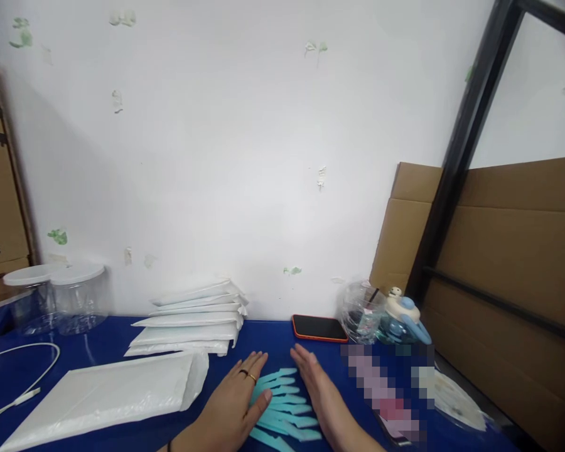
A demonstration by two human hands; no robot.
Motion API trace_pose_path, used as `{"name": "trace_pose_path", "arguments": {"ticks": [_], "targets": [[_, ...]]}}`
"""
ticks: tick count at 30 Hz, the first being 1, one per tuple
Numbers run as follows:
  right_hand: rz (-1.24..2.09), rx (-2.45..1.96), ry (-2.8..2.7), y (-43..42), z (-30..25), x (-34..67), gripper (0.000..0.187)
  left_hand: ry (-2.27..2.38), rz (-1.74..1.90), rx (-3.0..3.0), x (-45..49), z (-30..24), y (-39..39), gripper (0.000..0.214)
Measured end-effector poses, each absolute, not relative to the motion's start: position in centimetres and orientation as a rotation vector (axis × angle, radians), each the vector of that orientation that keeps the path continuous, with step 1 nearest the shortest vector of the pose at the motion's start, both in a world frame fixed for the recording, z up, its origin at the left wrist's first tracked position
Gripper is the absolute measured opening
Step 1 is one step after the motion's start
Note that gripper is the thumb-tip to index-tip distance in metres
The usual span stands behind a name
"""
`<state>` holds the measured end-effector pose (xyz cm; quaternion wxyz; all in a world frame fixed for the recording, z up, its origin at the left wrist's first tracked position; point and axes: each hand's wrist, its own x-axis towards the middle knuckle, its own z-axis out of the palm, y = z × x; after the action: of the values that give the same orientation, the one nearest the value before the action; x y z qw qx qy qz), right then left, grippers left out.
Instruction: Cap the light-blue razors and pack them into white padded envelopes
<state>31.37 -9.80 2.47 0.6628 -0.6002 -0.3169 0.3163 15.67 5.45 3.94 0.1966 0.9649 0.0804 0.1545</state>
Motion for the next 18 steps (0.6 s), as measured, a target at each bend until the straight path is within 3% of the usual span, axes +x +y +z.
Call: {"name": "trace_pose_path", "arguments": {"ticks": [9,15,18], "targets": [[0.632,-1.253,-0.569,-7.7,2.4,30.3,0.069,0.135,0.341,2.908,15.3,2.3,4.8,0.063],[0.26,-1.72,-1.134,-9.0,3.6,33.4,0.033,0.214,0.338,2.887,15.2,3.7,5.1,0.06],[0.199,-1.844,-1.4,-9.6,4.2,33.5,0.039,0.141,0.353,2.917,15.1,4.5,5.3,0.053]]}}
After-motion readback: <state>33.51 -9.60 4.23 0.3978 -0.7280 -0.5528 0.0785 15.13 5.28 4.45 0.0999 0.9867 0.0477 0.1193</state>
